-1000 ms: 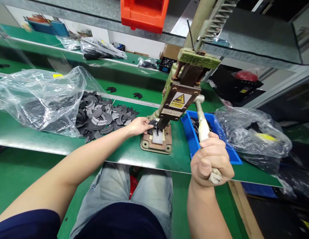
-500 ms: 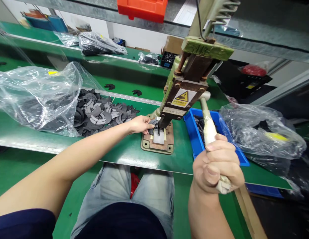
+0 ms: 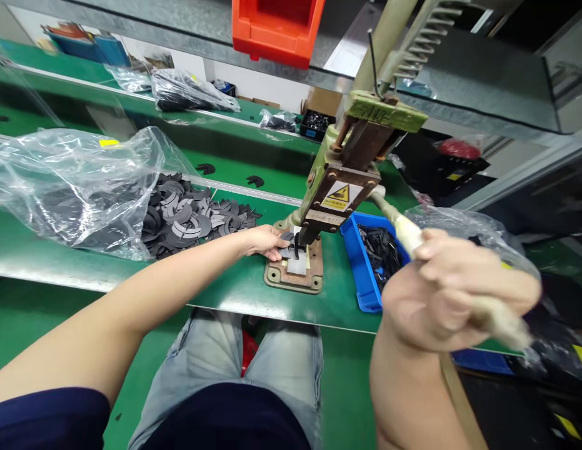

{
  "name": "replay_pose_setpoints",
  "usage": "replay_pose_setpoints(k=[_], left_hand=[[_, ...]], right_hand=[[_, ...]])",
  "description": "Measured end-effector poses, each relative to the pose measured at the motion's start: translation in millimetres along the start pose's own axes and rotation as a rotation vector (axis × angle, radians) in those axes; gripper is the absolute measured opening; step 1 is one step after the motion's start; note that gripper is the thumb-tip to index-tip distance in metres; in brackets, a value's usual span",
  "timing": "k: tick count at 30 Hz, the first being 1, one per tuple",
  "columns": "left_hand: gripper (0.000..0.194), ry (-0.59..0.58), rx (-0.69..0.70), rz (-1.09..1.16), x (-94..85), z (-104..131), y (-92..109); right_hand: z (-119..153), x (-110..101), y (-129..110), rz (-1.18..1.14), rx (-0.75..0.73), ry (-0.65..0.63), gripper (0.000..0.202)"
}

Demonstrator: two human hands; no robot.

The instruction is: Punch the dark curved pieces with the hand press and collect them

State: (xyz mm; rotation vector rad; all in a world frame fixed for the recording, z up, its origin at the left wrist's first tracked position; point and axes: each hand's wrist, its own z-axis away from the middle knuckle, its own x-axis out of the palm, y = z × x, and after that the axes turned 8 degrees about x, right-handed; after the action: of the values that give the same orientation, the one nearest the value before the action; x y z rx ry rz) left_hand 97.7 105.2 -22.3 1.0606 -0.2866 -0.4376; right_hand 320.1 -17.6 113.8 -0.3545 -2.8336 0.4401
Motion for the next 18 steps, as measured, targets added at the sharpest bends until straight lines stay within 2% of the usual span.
replay_pose_setpoints(k=[1, 3, 5, 6, 8, 10, 12, 14, 16, 18], left_hand=[[0.028, 0.011, 0.023, 0.006, 0.9, 3, -1], [0.030, 0.041, 0.088, 0.026, 1.8, 12, -3], [0.033, 0.071, 0.163, 0.042, 0.4, 29, -6], [0.035, 0.083, 0.204, 0.044, -1.2, 39, -7], [0.040, 0.086, 0.286, 0.037, -4.8, 63, -10], [0.044, 0.061, 0.356, 0.020, -6.4, 88, -11], [0.046, 0.025, 0.399, 0.002, -4.0, 111, -10], [0.046, -0.002, 0.426, -0.014, 2.5, 130, -8], [0.045, -0.025, 0.430, -0.028, 10.8, 143, -6], [0.044, -0.044, 0.422, -0.044, 18.3, 150, -6]], right_hand=[[-17, 3, -1, -0.009, 0.029, -0.025, 0.017], [-44, 6, -2, 0.033, 0.109, -0.066, 0.028], [-50, 2, 2, 0.113, 0.176, -0.051, 0.038], [-43, -1, 6, 0.153, 0.207, -0.020, 0.039], [-10, -8, 17, 0.200, 0.276, 0.064, 0.041], [42, -10, 24, 0.220, 0.498, 0.012, 0.032], [96, -5, 25, 0.159, 0.737, -0.188, 0.029], [140, 7, 20, 0.108, 0.861, -0.318, 0.034], [167, 21, 13, 0.076, 0.928, -0.362, 0.036], [179, 32, 7, 0.073, 0.968, -0.344, 0.035]])
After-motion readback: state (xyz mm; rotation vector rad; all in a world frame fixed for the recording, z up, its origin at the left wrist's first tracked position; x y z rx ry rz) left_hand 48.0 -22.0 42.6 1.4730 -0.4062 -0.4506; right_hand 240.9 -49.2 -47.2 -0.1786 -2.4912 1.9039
